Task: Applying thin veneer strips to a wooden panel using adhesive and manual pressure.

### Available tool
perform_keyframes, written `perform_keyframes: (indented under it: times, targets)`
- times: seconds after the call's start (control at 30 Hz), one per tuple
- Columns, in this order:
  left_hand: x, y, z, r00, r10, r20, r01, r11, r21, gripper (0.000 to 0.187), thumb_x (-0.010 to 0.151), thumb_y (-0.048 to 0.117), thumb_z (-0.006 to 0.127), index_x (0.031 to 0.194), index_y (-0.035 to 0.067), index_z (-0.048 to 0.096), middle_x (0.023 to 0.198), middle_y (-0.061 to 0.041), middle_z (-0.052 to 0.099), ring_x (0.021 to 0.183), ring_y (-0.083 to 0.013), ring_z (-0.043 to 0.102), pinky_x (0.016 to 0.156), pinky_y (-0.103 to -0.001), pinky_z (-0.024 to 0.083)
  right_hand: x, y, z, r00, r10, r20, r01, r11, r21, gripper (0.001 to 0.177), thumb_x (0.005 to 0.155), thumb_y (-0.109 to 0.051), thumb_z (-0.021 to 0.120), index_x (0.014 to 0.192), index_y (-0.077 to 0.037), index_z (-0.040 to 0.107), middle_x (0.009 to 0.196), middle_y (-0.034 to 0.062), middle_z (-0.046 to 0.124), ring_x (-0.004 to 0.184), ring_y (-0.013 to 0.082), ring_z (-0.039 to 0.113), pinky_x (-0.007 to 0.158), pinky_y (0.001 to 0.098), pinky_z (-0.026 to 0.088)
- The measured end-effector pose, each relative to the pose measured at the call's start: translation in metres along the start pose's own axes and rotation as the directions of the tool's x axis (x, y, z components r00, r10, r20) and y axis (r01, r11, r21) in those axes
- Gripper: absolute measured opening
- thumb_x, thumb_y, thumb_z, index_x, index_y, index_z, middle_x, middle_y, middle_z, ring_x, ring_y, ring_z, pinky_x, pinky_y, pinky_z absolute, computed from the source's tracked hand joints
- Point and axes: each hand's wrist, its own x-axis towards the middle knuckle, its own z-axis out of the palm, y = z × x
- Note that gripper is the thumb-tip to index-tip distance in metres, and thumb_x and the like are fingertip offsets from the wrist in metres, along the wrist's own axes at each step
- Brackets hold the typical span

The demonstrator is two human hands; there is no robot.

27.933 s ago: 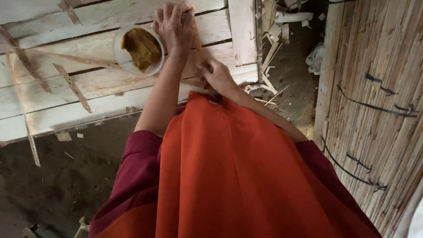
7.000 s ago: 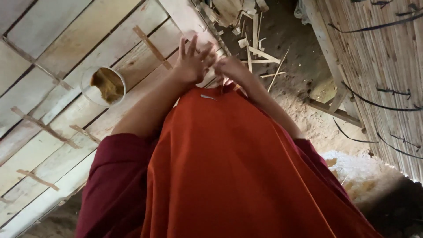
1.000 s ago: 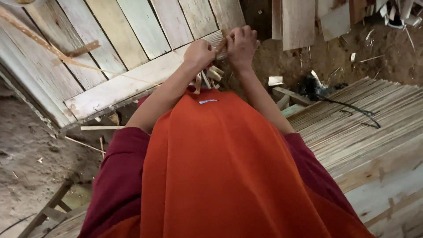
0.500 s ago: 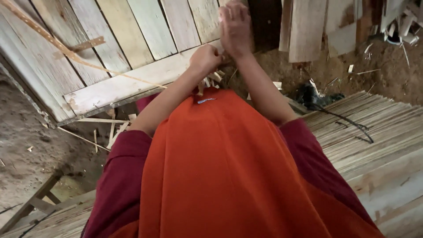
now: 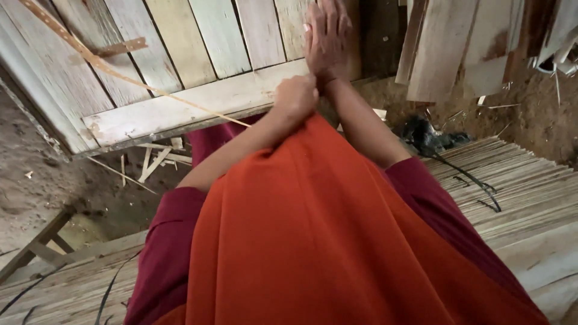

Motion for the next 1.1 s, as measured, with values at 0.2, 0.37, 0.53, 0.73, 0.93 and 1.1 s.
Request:
perform_keyframes:
  times: [0.2,0.37,0.53,0.73,0.93,1.1]
  targets:
    - [0.002,0.001,0.06,0.924,0.258,-0.283,-0.211,0.959,0.187,0.005,0.084,0.002,0.059,0.087,0.006,0.061,0.068,-0.012,0.064,0.053,-0.0376,0.065,0.039,-0.049,0.049,-0.003,0.002,0.003,0.994,0.055,0.095,-0.055,0.998,-0.01,0.046,0.118,-0.033,0.047,0.161,-0.024,0.033,0.163,0.0121,0.032,0.15,0.0417,0.032,0.122,0.0553,0.03]
    - [-0.03,0.031,0.031,0.974,0.209,-0.09,-0.207,0.978,0.035,0.015,0.086,0.01,0.057,0.098,0.001,0.061,0.077,-0.014,0.07,0.063,-0.0416,0.067,0.046,-0.054,0.049,0.001,-0.003,-0.012,0.997,0.045,0.064,-0.043,0.998,-0.043,0.041,0.115,-0.03,0.048,0.154,-0.021,0.043,0.159,0.0114,0.036,0.147,0.0388,0.034,0.118,0.0547,0.033]
    - [-0.057,0.029,-0.024,0.992,0.127,0.021,-0.127,0.992,0.02,0.027,0.092,0.027,0.057,0.112,0.01,0.063,0.088,-0.015,0.075,0.077,-0.0446,0.073,0.057,-0.061,0.054,0.002,-0.007,-0.024,0.999,-0.034,-0.014,0.031,0.991,-0.133,0.037,0.113,-0.03,0.052,0.148,-0.018,0.05,0.149,0.0117,0.048,0.137,0.0365,0.045,0.11,0.0505,0.042]
    - [-0.064,-0.007,-0.069,0.997,0.074,0.003,-0.069,0.941,-0.33,0.031,0.094,0.037,0.055,0.12,0.027,0.069,0.111,-0.015,0.075,0.103,-0.0382,0.068,0.076,-0.051,0.051,0.011,0.024,-0.013,0.988,0.067,-0.136,0.024,0.819,0.573,0.029,0.101,-0.012,0.054,0.128,-0.005,0.06,0.136,0.0181,0.053,0.13,0.0332,0.047,0.11,0.0466,0.039]
    - [-0.078,-0.003,-0.121,0.99,0.078,0.121,0.01,0.802,-0.597,0.024,0.102,0.023,0.05,0.12,0.018,0.064,0.091,-0.007,0.071,0.066,-0.018,0.077,0.068,-0.029,0.055,0.004,0.013,-0.111,0.97,-0.039,0.239,-0.191,0.484,0.854,0.016,0.1,-0.012,0.058,0.114,-0.008,0.065,0.117,0.009,0.066,0.112,0.022,0.061,0.104,0.0338,0.046]
    - [-0.083,0.009,-0.144,0.978,0.127,0.164,-0.016,0.834,-0.551,0.03,0.106,0.026,0.05,0.135,0.02,0.059,0.094,-0.008,0.072,0.066,-0.0154,0.055,0.061,-0.032,0.045,-0.004,0.013,-0.13,0.819,-0.18,0.545,-0.3,0.675,0.674,0.02,0.1,-0.024,0.073,0.107,-0.007,0.069,0.111,0.0081,0.059,0.1,0.0189,0.061,0.084,0.0287,0.056]
